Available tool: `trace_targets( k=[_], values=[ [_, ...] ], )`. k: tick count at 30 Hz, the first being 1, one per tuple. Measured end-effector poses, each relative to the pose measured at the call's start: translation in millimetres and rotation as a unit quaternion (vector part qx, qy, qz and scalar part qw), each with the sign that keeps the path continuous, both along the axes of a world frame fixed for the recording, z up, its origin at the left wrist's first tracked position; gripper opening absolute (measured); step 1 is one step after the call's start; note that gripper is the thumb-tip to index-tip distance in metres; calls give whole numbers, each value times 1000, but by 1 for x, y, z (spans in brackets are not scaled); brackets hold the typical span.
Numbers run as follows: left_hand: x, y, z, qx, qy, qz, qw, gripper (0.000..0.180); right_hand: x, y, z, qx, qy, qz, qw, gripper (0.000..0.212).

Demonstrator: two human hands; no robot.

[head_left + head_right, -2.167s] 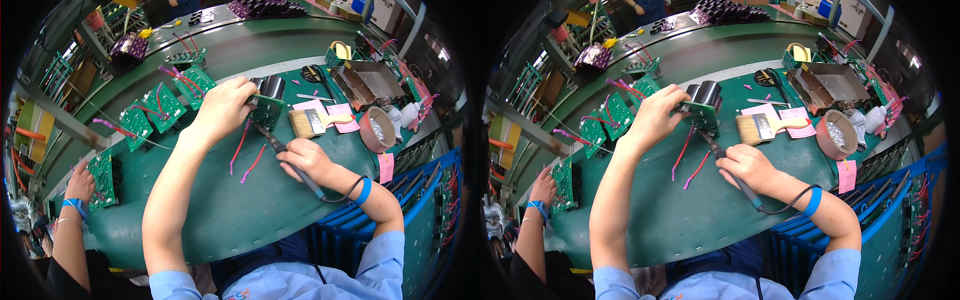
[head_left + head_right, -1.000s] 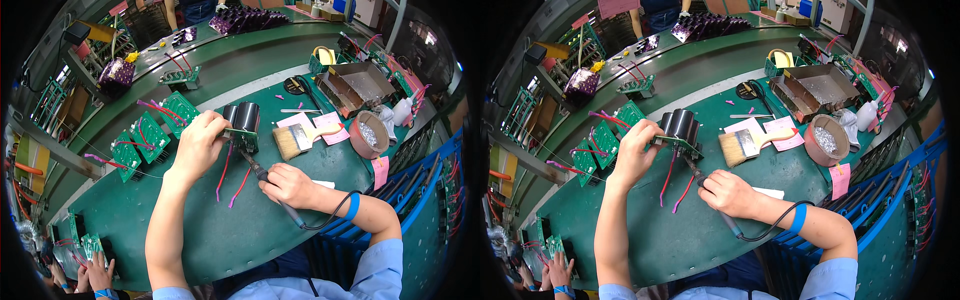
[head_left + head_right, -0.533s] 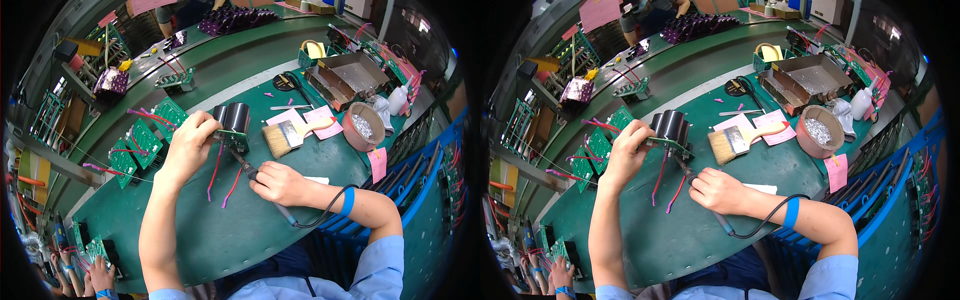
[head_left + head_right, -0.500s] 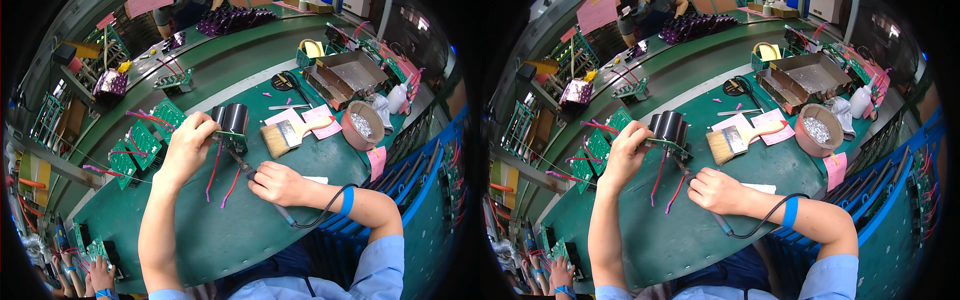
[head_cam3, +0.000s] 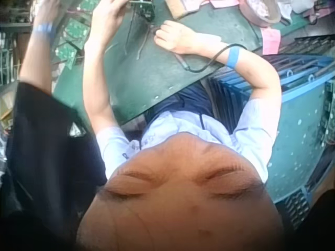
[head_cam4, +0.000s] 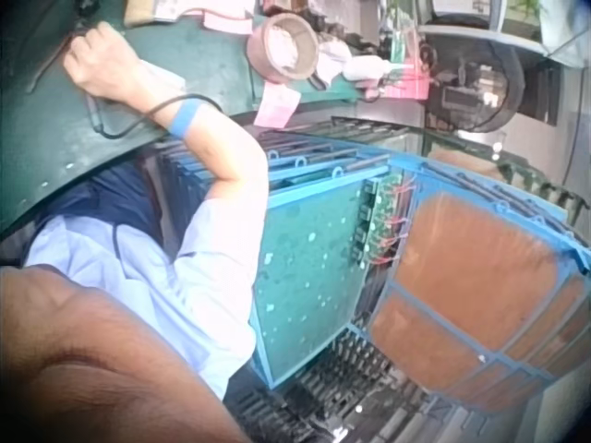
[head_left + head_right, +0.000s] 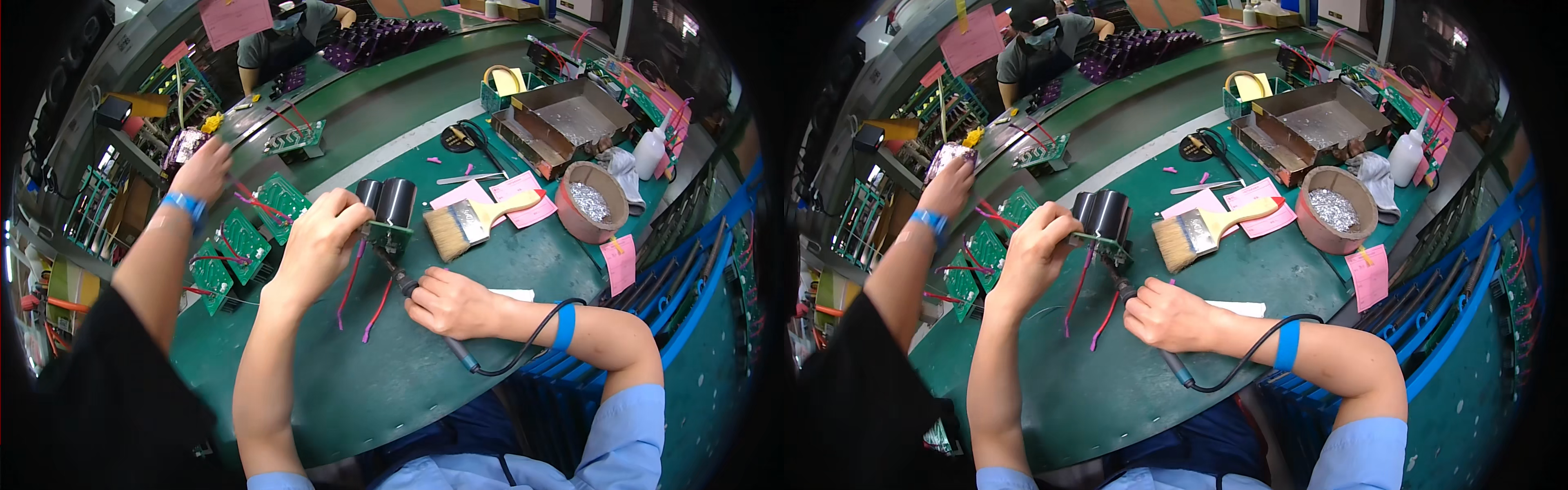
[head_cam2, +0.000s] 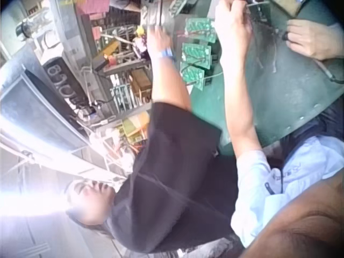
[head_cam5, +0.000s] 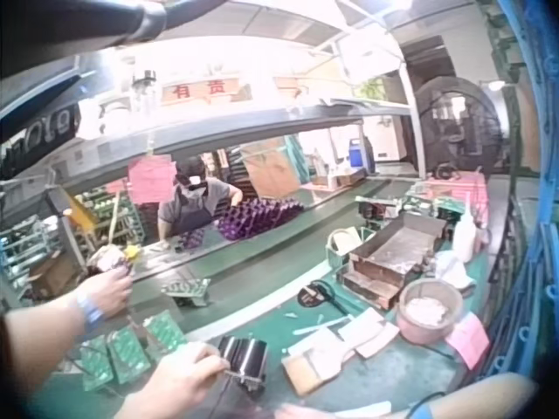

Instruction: The person solders components and wires onto circuit boards using a soldering iron, attaches wires by hand, and positions the circuit boards on the workbench.

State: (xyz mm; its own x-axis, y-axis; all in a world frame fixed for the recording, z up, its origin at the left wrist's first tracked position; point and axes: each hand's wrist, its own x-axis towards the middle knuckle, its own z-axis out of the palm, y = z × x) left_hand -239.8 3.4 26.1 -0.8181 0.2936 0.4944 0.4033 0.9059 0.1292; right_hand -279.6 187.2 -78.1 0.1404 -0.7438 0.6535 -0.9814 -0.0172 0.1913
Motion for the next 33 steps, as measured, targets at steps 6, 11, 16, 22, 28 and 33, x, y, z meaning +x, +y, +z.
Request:
trace_targets(
  k=[6, 11, 16, 22, 28, 33],
  values=[
    [-12, -12, 0, 29, -26, 30, 999, 21, -1, -2, 1, 5, -43, 17, 999, 8],
    [-16, -15, 1, 46, -35, 47, 997, 21, -1, -3, 3, 7, -66, 17, 998, 12],
    [-21, -13, 1, 43, -30, 42, 998, 22, -2, 0, 8, 33, -96, 15, 995, 23],
    [-29, -17, 1, 61, -58, 66, 994, 26, -3, 0, 14, 21, -140, 7, 990, 16],
    [-31, -18, -1, 53, -54, 77, 994, 29, -4, 0, 16, 24, -161, 14, 987, 18],
    [-34, -19, -1, 48, -54, 72, 995, 29, -6, 1, 16, 19, -181, 25, 983, 24]
  ],
)
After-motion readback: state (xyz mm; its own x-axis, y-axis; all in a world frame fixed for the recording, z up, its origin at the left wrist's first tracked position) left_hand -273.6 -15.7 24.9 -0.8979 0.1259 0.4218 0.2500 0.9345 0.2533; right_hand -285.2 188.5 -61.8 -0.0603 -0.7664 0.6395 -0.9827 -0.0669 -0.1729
